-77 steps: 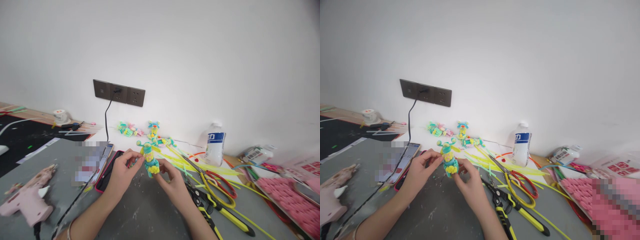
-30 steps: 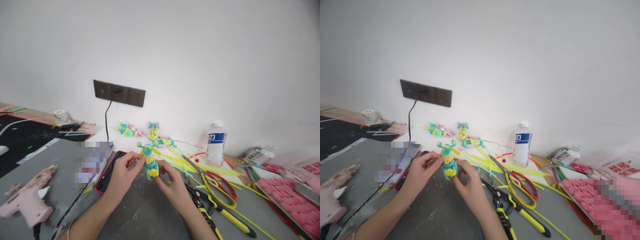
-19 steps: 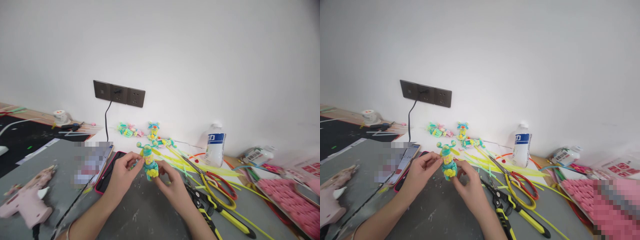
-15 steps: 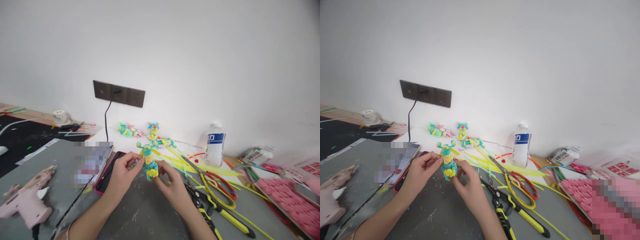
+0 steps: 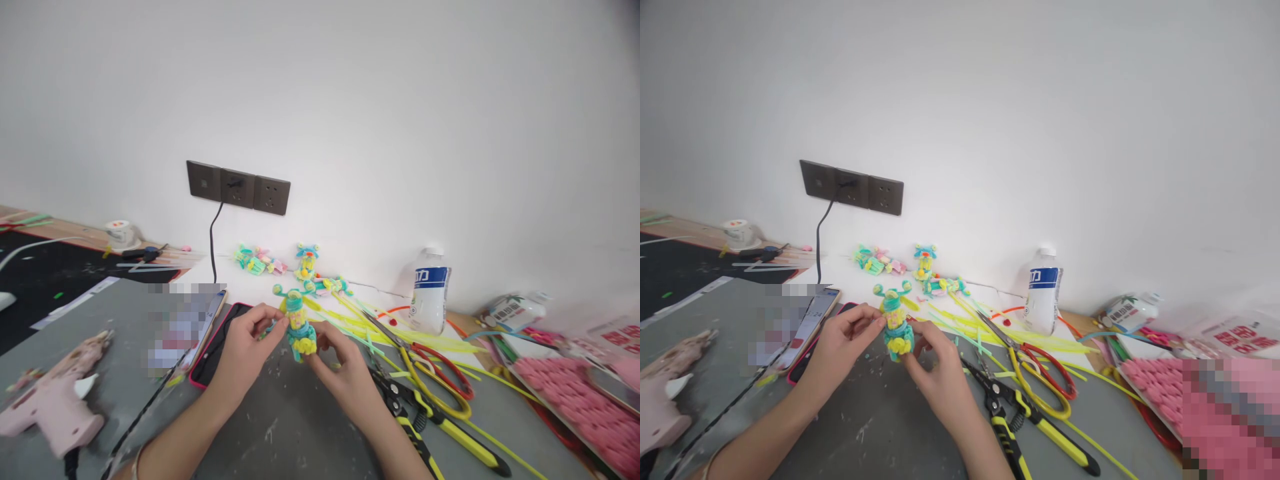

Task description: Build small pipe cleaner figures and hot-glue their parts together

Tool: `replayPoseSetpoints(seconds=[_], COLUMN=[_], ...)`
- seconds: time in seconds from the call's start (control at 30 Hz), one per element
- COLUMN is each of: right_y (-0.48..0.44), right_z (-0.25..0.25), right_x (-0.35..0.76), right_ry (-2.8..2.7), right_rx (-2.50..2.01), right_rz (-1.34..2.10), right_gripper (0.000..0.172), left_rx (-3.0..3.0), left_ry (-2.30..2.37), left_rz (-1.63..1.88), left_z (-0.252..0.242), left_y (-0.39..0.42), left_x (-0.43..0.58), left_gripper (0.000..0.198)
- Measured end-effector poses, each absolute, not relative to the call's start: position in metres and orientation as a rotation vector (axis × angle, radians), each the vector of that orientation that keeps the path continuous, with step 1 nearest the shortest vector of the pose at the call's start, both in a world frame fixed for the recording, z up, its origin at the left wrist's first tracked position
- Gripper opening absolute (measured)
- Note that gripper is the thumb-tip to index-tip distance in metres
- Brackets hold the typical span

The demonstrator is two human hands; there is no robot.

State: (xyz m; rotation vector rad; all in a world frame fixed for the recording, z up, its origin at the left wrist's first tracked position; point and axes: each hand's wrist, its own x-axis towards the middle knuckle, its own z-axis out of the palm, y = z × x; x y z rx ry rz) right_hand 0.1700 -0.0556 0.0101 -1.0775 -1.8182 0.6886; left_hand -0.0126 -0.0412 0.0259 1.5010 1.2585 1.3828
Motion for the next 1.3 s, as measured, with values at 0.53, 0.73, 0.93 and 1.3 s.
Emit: replayPoseSetpoints(seconds=[0.53, 0.73, 0.93, 1.3], right_y=[-0.0555, -0.0553, -0.0552, -0.0549], right_z=[0.011, 0.0102, 0.0079, 0.0117], right_x=[0.1701, 0.1702, 0.1701, 0.1698], right_ry=[-1.818, -1.819, -1.814, -1.829], right_rx=[-1.085, -1.096, -1.091, -1.096], right_rz=[0.683, 0.667, 0.678, 0.655], right_gripper=[0.032, 0.032, 0.032, 0.031], left_rx=[1.464, 1.478, 1.49, 1.473], left_ry=[1.226, 1.245, 1.248, 1.223], left_rz=[1.394, 1.393, 1.375, 1.395], left_z=[0.026, 0.0273, 0.0246, 0.0261], left_y=[-0.0416, -0.0418, -0.0411, -0.0405], left_x=[-0.0119, -0.0115, -0.0121, -0.0121], left_gripper=[0.026, 0.028, 0.026, 0.027])
